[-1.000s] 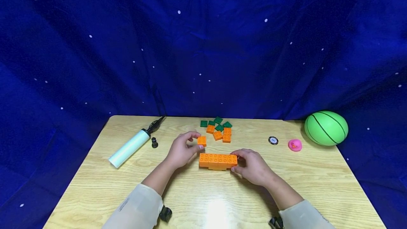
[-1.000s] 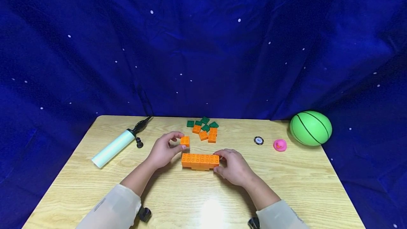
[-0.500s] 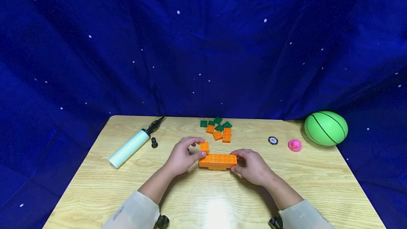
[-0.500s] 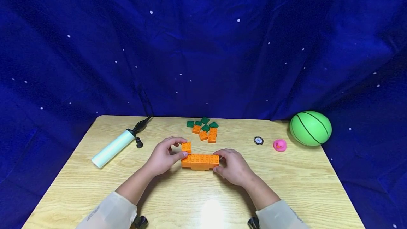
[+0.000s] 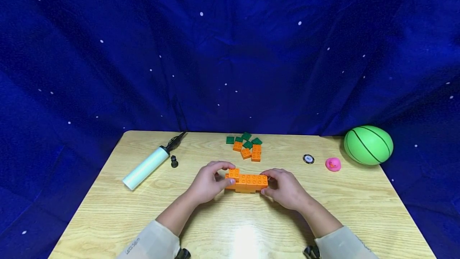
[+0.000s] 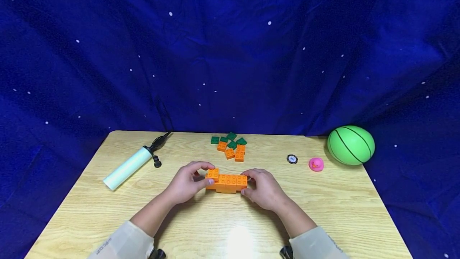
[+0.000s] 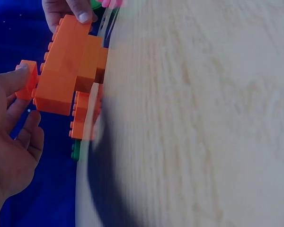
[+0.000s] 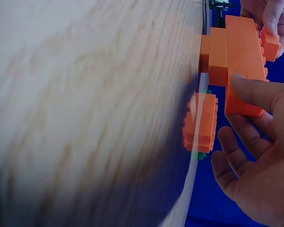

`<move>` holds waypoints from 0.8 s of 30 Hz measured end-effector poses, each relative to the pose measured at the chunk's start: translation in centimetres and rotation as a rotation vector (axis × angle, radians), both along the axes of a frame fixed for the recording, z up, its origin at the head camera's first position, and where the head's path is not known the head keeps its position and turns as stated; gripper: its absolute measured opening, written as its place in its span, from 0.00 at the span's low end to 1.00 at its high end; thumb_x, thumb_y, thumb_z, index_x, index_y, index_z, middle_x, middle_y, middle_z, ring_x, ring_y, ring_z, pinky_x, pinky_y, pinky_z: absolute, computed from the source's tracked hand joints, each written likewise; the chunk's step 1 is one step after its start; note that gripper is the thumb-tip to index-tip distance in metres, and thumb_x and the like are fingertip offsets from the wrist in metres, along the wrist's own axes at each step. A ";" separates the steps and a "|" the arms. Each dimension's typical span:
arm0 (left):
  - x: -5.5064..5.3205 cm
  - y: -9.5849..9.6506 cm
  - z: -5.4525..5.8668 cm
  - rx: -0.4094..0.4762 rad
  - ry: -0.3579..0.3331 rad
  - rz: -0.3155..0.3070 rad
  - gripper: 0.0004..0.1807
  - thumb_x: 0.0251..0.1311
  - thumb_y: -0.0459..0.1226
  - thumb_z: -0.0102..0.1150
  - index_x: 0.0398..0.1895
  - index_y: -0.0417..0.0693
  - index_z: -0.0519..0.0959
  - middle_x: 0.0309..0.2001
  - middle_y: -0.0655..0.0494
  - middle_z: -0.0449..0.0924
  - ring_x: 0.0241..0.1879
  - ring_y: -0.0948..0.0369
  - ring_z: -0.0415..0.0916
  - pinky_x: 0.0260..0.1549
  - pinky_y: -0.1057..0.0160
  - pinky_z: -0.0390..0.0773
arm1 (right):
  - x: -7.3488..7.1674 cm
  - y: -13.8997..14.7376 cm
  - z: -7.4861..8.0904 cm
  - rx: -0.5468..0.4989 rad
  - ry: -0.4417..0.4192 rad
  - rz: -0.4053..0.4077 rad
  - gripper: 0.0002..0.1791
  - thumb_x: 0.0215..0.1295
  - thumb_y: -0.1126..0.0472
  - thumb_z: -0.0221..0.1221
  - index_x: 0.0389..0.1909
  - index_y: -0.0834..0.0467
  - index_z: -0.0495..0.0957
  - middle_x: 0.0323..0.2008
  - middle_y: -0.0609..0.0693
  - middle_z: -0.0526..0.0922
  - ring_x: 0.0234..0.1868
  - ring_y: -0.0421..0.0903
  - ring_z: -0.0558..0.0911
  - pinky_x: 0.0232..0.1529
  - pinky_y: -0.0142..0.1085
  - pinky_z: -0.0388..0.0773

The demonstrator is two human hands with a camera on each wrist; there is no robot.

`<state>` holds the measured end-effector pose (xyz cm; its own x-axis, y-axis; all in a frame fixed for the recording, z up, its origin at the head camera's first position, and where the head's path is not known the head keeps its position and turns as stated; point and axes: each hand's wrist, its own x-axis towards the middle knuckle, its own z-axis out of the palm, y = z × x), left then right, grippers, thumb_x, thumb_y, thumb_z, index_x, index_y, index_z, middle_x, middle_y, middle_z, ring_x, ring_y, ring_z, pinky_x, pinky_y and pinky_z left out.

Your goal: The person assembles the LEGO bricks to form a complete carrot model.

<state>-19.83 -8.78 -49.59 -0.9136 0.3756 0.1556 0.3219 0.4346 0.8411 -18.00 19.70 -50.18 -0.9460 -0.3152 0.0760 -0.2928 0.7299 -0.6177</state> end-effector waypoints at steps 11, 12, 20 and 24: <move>0.1 0.3 -0.7 0.038 -0.064 -0.011 0.18 0.63 0.38 0.73 0.55 0.63 0.83 0.55 0.67 0.82 0.57 0.63 0.78 0.55 0.58 0.80 | 0.0 0.0 0.0 -0.003 -0.011 -0.002 0.22 0.58 0.61 0.76 0.54 0.53 0.84 0.52 0.47 0.85 0.52 0.47 0.81 0.57 0.49 0.78; 0.1 0.4 -0.7 0.049 -0.072 -0.012 0.18 0.63 0.38 0.73 0.55 0.63 0.83 0.55 0.67 0.82 0.57 0.62 0.78 0.55 0.59 0.80 | 0.0 -0.1 0.0 -0.003 -0.012 -0.002 0.22 0.58 0.61 0.76 0.54 0.53 0.84 0.52 0.47 0.85 0.52 0.47 0.81 0.57 0.49 0.78; 0.1 0.5 -1.1 0.126 -0.125 -0.051 0.17 0.65 0.34 0.70 0.54 0.61 0.82 0.56 0.63 0.81 0.61 0.59 0.77 0.59 0.57 0.79 | 0.1 -0.1 0.0 0.000 -0.019 -0.009 0.22 0.58 0.61 0.76 0.54 0.53 0.84 0.52 0.47 0.85 0.53 0.47 0.81 0.57 0.49 0.78; 0.1 0.6 -1.3 0.121 -0.110 -0.061 0.16 0.67 0.35 0.69 0.55 0.60 0.80 0.56 0.62 0.81 0.59 0.59 0.78 0.62 0.51 0.76 | 0.1 -0.1 0.0 0.001 -0.011 -0.006 0.22 0.58 0.61 0.75 0.54 0.53 0.84 0.52 0.47 0.85 0.53 0.48 0.81 0.57 0.50 0.78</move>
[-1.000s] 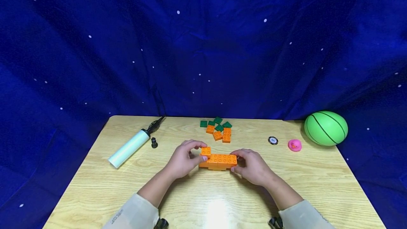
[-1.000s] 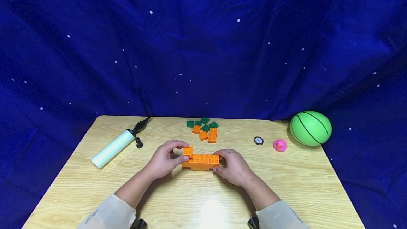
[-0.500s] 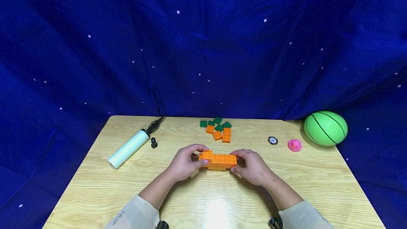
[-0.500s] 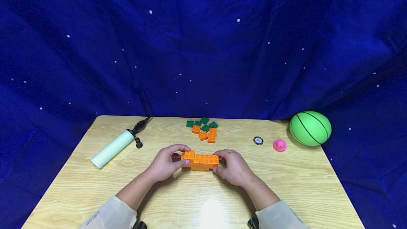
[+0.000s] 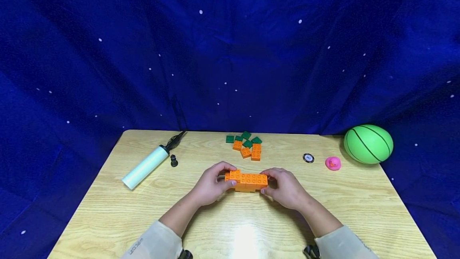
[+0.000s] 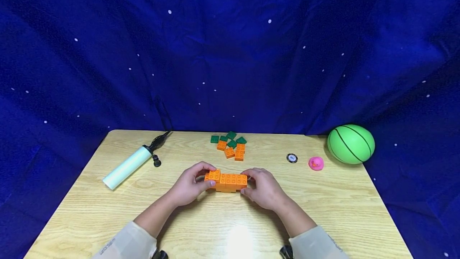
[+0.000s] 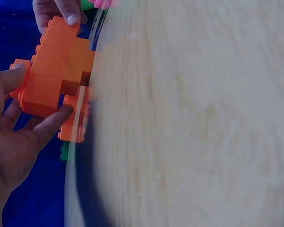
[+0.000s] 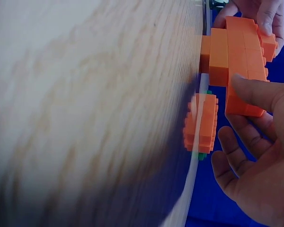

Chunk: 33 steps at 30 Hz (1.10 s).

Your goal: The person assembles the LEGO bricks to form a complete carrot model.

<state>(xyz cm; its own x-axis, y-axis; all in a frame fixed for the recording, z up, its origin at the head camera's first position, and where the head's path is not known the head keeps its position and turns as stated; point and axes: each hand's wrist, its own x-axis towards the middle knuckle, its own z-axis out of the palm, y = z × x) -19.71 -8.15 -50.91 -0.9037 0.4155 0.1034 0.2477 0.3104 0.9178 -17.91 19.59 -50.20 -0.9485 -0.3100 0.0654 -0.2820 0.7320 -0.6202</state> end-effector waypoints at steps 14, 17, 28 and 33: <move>-0.1 0.1 -0.3 0.001 0.018 -0.010 0.16 0.67 0.34 0.69 0.55 0.59 0.80 0.56 0.62 0.80 0.57 0.61 0.78 0.60 0.52 0.76 | 0.0 -0.1 0.1 0.008 0.000 0.002 0.22 0.58 0.61 0.76 0.54 0.53 0.84 0.51 0.47 0.85 0.54 0.49 0.81 0.58 0.50 0.78; -0.1 0.1 -0.3 0.001 0.019 -0.011 0.17 0.66 0.34 0.69 0.54 0.59 0.80 0.56 0.63 0.80 0.57 0.61 0.78 0.60 0.52 0.76 | 0.0 -0.1 0.1 0.010 -0.002 -0.002 0.22 0.58 0.61 0.76 0.55 0.54 0.84 0.52 0.48 0.85 0.54 0.49 0.81 0.58 0.50 0.78; -0.2 0.1 -0.5 0.032 0.007 -0.009 0.17 0.65 0.34 0.71 0.54 0.58 0.81 0.56 0.62 0.81 0.56 0.60 0.78 0.59 0.51 0.77 | 0.0 -0.2 0.2 0.005 -0.003 -0.003 0.22 0.58 0.61 0.75 0.55 0.54 0.84 0.52 0.48 0.85 0.55 0.50 0.81 0.59 0.51 0.78; -0.1 -0.1 -0.4 -0.015 0.016 -0.005 0.17 0.64 0.37 0.73 0.53 0.62 0.81 0.55 0.65 0.81 0.57 0.62 0.78 0.60 0.54 0.77 | 0.0 -0.1 0.3 0.004 0.003 0.001 0.22 0.58 0.61 0.75 0.55 0.54 0.84 0.52 0.47 0.85 0.55 0.49 0.81 0.59 0.51 0.78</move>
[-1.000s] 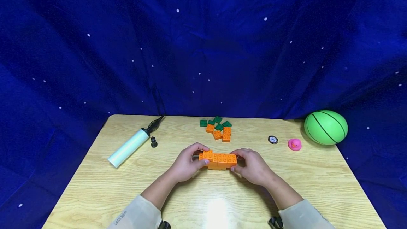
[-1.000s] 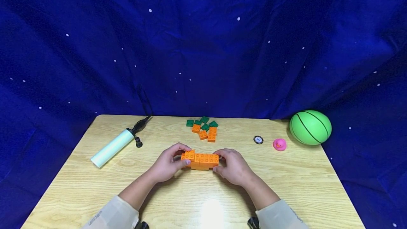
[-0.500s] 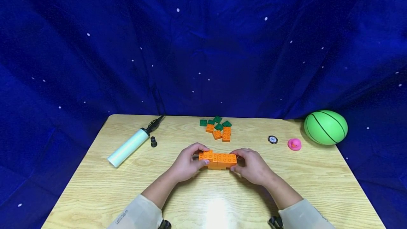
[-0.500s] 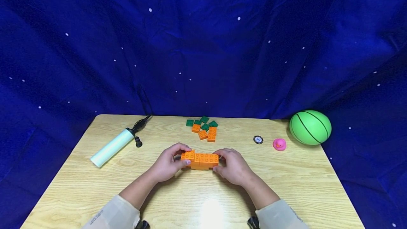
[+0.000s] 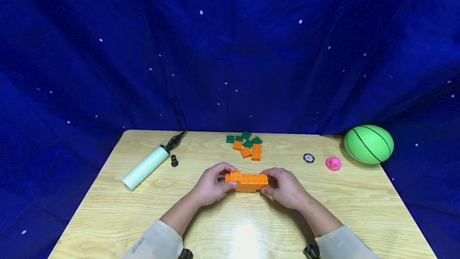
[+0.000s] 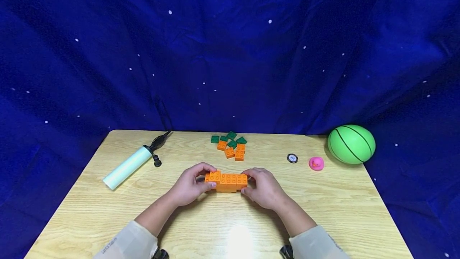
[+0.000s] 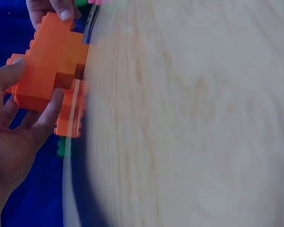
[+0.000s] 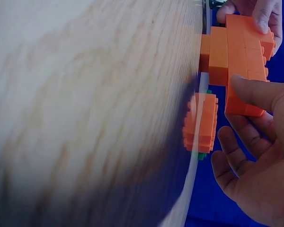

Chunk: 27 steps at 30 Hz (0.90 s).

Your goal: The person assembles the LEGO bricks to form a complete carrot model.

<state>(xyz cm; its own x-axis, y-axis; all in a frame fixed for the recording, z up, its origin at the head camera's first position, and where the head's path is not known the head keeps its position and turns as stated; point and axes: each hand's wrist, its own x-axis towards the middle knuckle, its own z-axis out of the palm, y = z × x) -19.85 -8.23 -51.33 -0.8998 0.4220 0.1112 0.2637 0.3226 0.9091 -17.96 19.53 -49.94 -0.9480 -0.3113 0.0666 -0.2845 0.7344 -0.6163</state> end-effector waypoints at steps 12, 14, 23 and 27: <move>-0.5 -0.4 0.1 0.029 -0.033 -0.035 0.23 0.61 0.40 0.75 0.59 0.55 0.81 0.57 0.62 0.81 0.58 0.57 0.77 0.56 0.56 0.80 | 0.1 -0.1 -0.2 -0.002 -0.031 -0.018 0.23 0.58 0.60 0.76 0.55 0.53 0.84 0.53 0.48 0.85 0.56 0.50 0.81 0.61 0.51 0.77; -0.6 -0.5 0.0 0.023 -0.038 -0.037 0.25 0.61 0.43 0.75 0.60 0.52 0.81 0.58 0.62 0.81 0.59 0.57 0.76 0.57 0.54 0.79 | 0.1 -0.1 -0.2 -0.004 -0.033 -0.018 0.23 0.58 0.60 0.76 0.55 0.53 0.84 0.53 0.48 0.84 0.57 0.50 0.81 0.61 0.50 0.77; -1.7 -0.5 0.3 0.075 -0.039 -0.040 0.23 0.68 0.45 0.68 0.61 0.42 0.80 0.59 0.44 0.80 0.57 0.57 0.78 0.56 0.57 0.79 | 0.0 0.1 -0.2 -0.009 -0.015 -0.007 0.23 0.58 0.61 0.76 0.55 0.54 0.84 0.52 0.48 0.85 0.55 0.50 0.81 0.60 0.50 0.77; -2.2 -0.4 0.5 0.106 -0.031 -0.022 0.20 0.69 0.42 0.67 0.59 0.42 0.80 0.57 0.41 0.81 0.54 0.56 0.80 0.54 0.59 0.80 | 0.0 0.0 -0.1 -0.011 -0.024 -0.006 0.23 0.58 0.61 0.75 0.55 0.54 0.84 0.53 0.49 0.84 0.57 0.51 0.81 0.60 0.51 0.77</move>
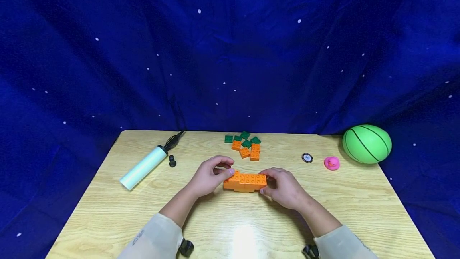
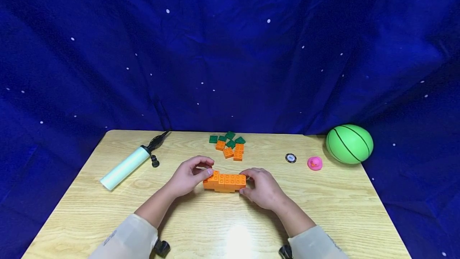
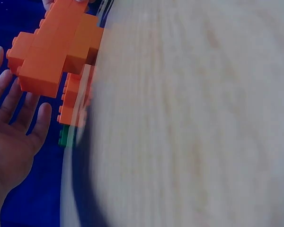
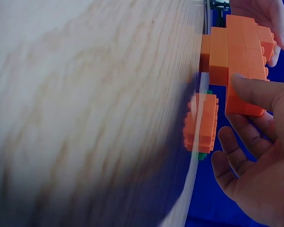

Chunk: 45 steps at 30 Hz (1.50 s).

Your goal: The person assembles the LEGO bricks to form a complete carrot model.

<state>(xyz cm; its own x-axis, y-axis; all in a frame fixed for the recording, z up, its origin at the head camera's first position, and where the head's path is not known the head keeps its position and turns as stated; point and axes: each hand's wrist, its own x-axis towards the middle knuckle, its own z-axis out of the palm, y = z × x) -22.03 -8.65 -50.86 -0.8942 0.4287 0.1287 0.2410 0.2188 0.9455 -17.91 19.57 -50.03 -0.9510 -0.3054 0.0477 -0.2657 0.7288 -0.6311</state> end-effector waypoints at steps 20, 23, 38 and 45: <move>-2.8 0.9 -1.4 -0.098 0.020 0.180 0.15 0.71 0.38 0.64 0.56 0.40 0.82 0.48 0.55 0.83 0.47 0.57 0.81 0.52 0.53 0.81 | 0.0 0.0 -0.1 -0.005 -0.001 -0.007 0.23 0.58 0.61 0.75 0.56 0.54 0.84 0.54 0.49 0.84 0.58 0.52 0.81 0.62 0.52 0.76; -3.4 1.1 -1.8 -0.136 0.031 0.198 0.16 0.70 0.38 0.65 0.56 0.41 0.82 0.49 0.52 0.82 0.47 0.56 0.81 0.52 0.54 0.81 | -0.1 0.0 -0.2 -0.003 -0.006 -0.009 0.23 0.58 0.61 0.76 0.56 0.54 0.84 0.53 0.48 0.84 0.57 0.51 0.81 0.61 0.51 0.76; -5.5 1.5 -2.4 -0.249 0.108 0.231 0.18 0.65 0.36 0.69 0.57 0.44 0.83 0.55 0.46 0.80 0.53 0.50 0.80 0.56 0.51 0.78 | -0.2 0.0 -0.1 0.008 0.032 0.006 0.23 0.58 0.61 0.75 0.55 0.54 0.84 0.51 0.48 0.85 0.52 0.50 0.81 0.55 0.49 0.79; -6.3 1.8 -2.7 -0.292 0.120 0.218 0.20 0.65 0.37 0.69 0.59 0.45 0.82 0.56 0.49 0.78 0.54 0.52 0.79 0.57 0.52 0.78 | -0.2 -0.1 0.1 0.004 0.012 -0.003 0.24 0.58 0.60 0.76 0.56 0.54 0.84 0.53 0.48 0.85 0.54 0.50 0.81 0.58 0.50 0.78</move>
<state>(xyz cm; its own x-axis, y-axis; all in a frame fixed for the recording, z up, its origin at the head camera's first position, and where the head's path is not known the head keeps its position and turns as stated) -28.35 -6.87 -53.55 -0.9546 0.2637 0.1385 0.2638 0.5328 0.8040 -18.08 19.50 -49.95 -0.9514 -0.3026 0.0579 -0.2709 0.7319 -0.6252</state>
